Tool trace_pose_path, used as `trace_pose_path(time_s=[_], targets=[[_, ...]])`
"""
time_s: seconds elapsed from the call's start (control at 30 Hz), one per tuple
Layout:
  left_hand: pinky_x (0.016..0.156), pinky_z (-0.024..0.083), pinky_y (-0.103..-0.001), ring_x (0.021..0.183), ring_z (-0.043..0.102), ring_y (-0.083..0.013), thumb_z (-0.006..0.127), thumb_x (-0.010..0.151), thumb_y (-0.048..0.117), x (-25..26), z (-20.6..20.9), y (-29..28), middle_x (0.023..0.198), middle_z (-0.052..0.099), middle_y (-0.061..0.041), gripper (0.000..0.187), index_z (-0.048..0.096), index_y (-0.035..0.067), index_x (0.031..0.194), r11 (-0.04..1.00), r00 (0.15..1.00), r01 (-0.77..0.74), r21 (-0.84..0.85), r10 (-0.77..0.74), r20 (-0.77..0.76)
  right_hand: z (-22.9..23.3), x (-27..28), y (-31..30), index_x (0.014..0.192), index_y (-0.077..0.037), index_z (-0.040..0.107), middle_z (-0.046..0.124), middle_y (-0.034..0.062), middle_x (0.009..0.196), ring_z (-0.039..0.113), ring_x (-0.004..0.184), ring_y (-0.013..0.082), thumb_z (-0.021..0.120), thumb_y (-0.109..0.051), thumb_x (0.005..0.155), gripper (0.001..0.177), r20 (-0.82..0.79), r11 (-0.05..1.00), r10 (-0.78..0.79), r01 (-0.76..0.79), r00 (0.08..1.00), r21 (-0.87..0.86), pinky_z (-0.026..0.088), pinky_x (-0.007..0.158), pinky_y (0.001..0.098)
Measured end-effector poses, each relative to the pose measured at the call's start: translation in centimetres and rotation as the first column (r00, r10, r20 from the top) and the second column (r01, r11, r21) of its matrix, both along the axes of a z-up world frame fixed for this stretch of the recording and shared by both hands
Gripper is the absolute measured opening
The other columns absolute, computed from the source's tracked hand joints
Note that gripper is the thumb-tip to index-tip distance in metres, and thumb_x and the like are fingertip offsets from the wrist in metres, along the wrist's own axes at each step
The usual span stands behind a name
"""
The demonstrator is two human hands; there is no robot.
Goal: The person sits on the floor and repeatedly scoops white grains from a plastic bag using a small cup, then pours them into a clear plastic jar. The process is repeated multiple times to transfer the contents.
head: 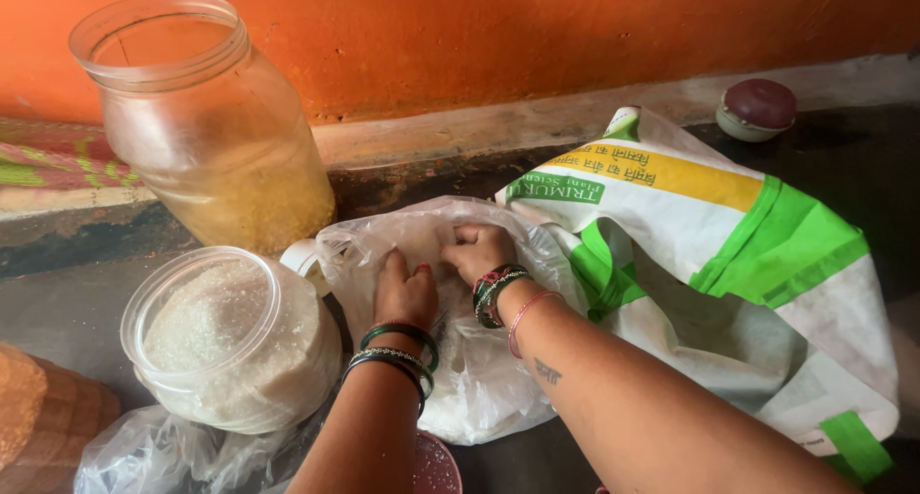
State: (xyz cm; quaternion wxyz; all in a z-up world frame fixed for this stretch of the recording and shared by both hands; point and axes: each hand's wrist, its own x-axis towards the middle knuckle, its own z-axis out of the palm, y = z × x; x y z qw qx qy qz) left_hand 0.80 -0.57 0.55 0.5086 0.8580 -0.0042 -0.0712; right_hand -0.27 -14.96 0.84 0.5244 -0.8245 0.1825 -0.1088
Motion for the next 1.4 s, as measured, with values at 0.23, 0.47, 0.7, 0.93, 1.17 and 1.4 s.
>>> trace_pose_path(time_s=[0.23, 0.47, 0.7, 0.93, 1.17, 1.4], targets=[[0.117, 0.032, -0.037, 0.145, 0.043, -0.0362, 0.057, 0.093, 0.024, -0.1, -1.6, -0.3, 0.151, 0.048, -0.026, 0.066, 0.039, -0.003, 0.151, 0.999, 0.999, 0.003, -0.042, -0.002, 0.041, -1.7, -0.4, -0.7, 0.097, -0.002, 0.082, 0.079, 0.0072, 0.084, 0.073, 0.072, 0.0133, 0.075, -0.005, 0.076, 0.023, -0.043, 0.939, 0.119, -0.099, 0.992, 0.329, 0.061, 0.069, 0.0291], [0.116, 0.034, -0.035, 0.143, 0.044, -0.035, 0.057, 0.094, 0.028, -1.9, 0.3, -1.2, 0.151, 0.048, -0.026, 0.07, 0.034, 0.001, 0.154, 0.997, 0.999, 0.046, -0.061, -0.047, -0.019, -3.5, -0.2, -1.5, 0.104, 0.002, 0.08, 0.079, 0.0126, 0.09, 0.074, 0.074, 0.0188, 0.068, 0.0, 0.08, 0.027, -0.118, 0.88, 0.125, -0.055, 0.985, 0.471, 0.061, 0.068, 0.0311], [0.11, 0.043, -0.036, 0.134, 0.058, -0.0355, 0.056, 0.095, 0.03, -3.9, 3.6, -1.8, 0.138, 0.062, -0.027, 0.068, 0.038, 0.005, 0.155, 0.993, 0.994, 0.053, -0.109, -0.063, -0.085, -2.2, -1.4, -1.2, 0.1, 0.005, 0.073, 0.076, 0.0159, 0.096, 0.075, 0.08, 0.0248, 0.067, 0.001, 0.086, 0.016, -0.136, 0.662, 0.053, 0.068, 0.989, 0.746, 0.065, 0.071, 0.0368], [0.111, 0.04, -0.035, 0.137, 0.054, -0.0317, 0.057, 0.094, 0.032, -5.2, 5.5, -0.9, 0.144, 0.057, -0.023, 0.067, 0.039, 0.009, 0.155, 0.987, 0.998, -0.003, -0.16, -0.007, -0.062, -0.3, -3.0, -0.3, 0.097, 0.004, 0.071, 0.075, 0.0161, 0.099, 0.076, 0.086, 0.0246, 0.067, -0.001, 0.087, 0.012, -0.144, 0.501, 0.049, 0.101, 0.988, 0.86, 0.066, 0.077, 0.0372], [0.112, 0.039, -0.035, 0.139, 0.051, -0.0321, 0.055, 0.094, 0.036, -6.2, 6.6, 0.9, 0.148, 0.054, -0.023, 0.068, 0.042, 0.007, 0.153, 0.978, 0.993, -0.062, -0.198, 0.08, 0.084, 2.1, -5.3, 0.6, 0.099, 0.004, 0.071, 0.073, 0.0152, 0.098, 0.073, 0.087, 0.0262, 0.068, -0.002, 0.089, 0.012, -0.124, 0.497, 0.099, 0.059, 0.987, 0.866, 0.064, 0.082, 0.0375], [0.117, 0.032, -0.033, 0.145, 0.045, -0.0304, 0.054, 0.096, 0.045, -5.6, 7.1, 2.9, 0.152, 0.051, -0.023, 0.072, 0.044, -0.002, 0.149, 0.94, 0.988, -0.152, -0.306, 0.143, -0.052, 4.5, -6.6, 1.7, 0.106, 0.01, 0.065, 0.071, 0.0194, 0.106, 0.075, 0.092, 0.0289, 0.062, 0.003, 0.087, 0.02, -0.029, 0.425, 0.133, -0.03, 0.991, 0.905, 0.067, 0.085, 0.0403]])
